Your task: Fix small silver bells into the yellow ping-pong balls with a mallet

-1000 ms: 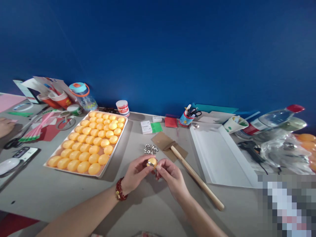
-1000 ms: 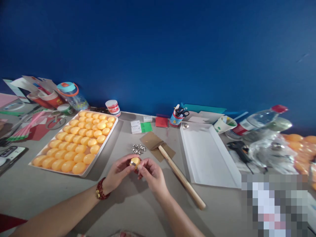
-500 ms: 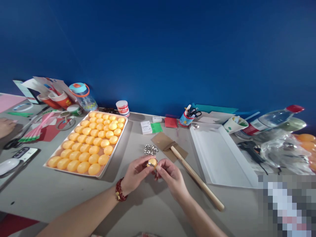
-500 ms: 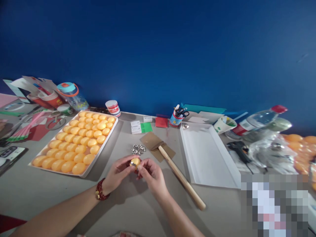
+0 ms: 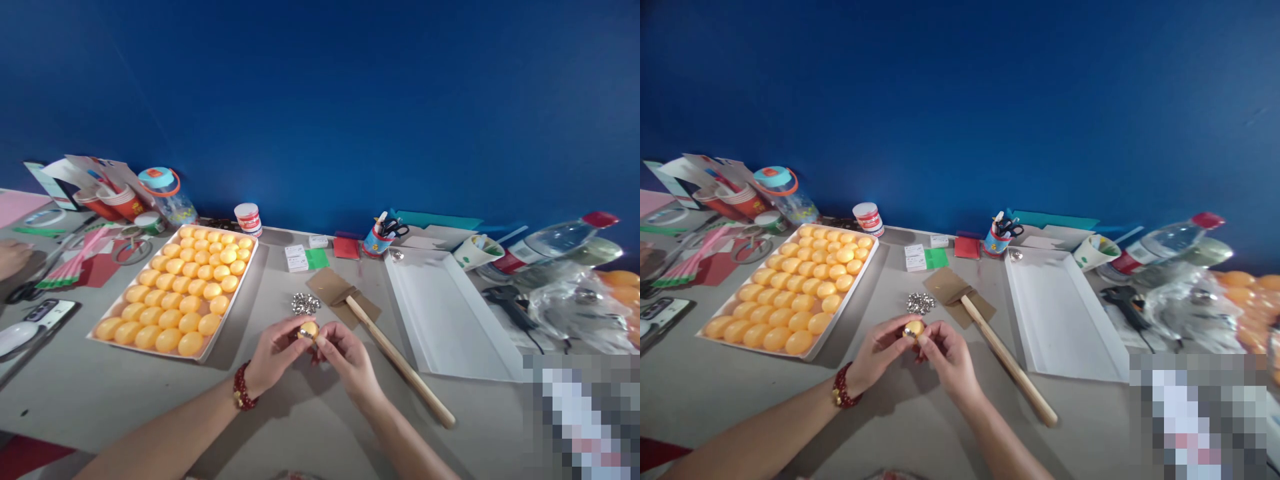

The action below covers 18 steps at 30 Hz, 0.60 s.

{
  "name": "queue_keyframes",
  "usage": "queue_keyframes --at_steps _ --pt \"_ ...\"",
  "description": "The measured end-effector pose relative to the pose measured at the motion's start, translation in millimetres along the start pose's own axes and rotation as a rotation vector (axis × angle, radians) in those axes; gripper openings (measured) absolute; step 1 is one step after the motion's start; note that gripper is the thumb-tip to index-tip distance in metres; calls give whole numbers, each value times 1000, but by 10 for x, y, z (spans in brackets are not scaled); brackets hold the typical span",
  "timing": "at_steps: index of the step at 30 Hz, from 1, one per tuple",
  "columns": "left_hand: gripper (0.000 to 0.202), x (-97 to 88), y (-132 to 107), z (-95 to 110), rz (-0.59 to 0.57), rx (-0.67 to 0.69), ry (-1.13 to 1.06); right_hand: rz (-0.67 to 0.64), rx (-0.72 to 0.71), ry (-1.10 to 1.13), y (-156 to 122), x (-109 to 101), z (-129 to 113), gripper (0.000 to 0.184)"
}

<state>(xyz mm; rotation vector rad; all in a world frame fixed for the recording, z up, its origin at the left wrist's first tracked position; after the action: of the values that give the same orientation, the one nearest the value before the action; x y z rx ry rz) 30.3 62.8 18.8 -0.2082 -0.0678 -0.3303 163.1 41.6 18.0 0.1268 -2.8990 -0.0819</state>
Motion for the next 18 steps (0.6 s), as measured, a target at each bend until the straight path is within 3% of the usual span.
queue_keyframes --at_steps 18 --pt "37 -8 -3 -10 -2 5 24 -32 -26 -79 -4 3 -23 33"
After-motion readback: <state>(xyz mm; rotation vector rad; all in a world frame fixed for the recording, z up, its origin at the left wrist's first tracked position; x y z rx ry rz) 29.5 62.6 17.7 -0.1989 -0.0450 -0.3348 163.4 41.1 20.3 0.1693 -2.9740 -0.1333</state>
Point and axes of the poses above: each hand's wrist, its own y-axis towards the middle knuckle, its own x-axis out of the palm, z = x × y, the point moved 8 cm from there along y, towards the middle knuckle, and after that the axes turned 12 degrees about -x, right-handed, at the moved point
